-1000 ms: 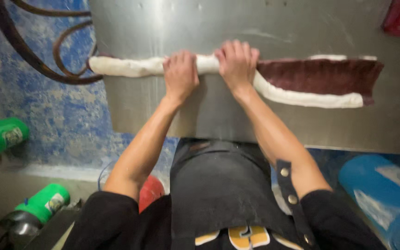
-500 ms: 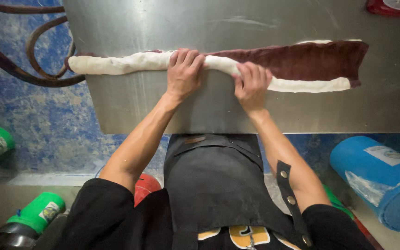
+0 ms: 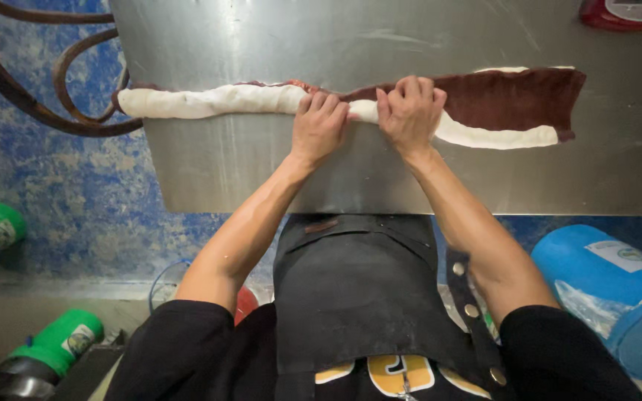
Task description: The person rolls a strip of dark dough into a long rope, stretches it across a table, and then pinches off pieces of the dough and weighs them on a scale.
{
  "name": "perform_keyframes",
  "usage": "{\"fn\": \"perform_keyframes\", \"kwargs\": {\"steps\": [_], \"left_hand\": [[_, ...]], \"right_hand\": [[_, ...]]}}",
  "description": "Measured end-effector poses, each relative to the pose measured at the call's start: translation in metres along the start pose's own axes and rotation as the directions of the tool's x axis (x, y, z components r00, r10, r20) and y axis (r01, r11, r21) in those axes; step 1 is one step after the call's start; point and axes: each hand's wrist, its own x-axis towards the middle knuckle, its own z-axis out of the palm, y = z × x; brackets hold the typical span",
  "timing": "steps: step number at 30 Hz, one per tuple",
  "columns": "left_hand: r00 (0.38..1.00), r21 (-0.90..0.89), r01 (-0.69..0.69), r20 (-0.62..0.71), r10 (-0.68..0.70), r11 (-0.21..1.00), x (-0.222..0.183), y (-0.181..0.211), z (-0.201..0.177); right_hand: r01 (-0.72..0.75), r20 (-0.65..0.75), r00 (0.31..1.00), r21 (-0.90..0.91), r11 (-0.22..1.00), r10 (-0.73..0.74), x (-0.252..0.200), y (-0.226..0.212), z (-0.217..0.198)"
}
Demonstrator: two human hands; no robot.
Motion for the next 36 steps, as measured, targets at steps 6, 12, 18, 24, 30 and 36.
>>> {"fn": "perform_keyframes", "kwargs": {"steps": [6,12,18,24,30,36], "left_hand": [[0.966,0.054,0.228,-0.135,-0.219,0.972,0.035,0.021,-0.003],[0.972,0.205,0.201,-0.160,-0.170,0.958,0.038,0.010,0.019],[0.871,0.230,0.487,-0.063,-0.487,0.842,0.059,0.038,0.011],[0.975,0.094,-0.213,-0.045,0.218,0.972,0.044,0.098,0.027],[0.997,0.056,-0.059,-0.042,0.061,0.997,0.045,0.082,0.041],[0.988,0.038,0.122,-0.102,-0.118,0.992,0.061,0.082,0.043]], "right_hand": [[-0.108,-0.152,0.983,-0.057,0.993,0.099,0.032,0.004,0.009],[-0.115,0.074,0.990,-0.057,0.992,0.119,0.049,0.023,0.035],[-0.224,0.045,0.972,0.463,0.857,0.229,0.024,0.047,-0.015],[-0.059,-0.038,0.997,0.120,0.991,0.064,-0.082,0.062,-0.069],[0.035,0.081,0.996,0.076,0.996,-0.041,-0.043,0.095,-0.055],[-0.019,-0.110,0.994,0.069,0.997,0.027,-0.004,0.113,-0.054]]}}
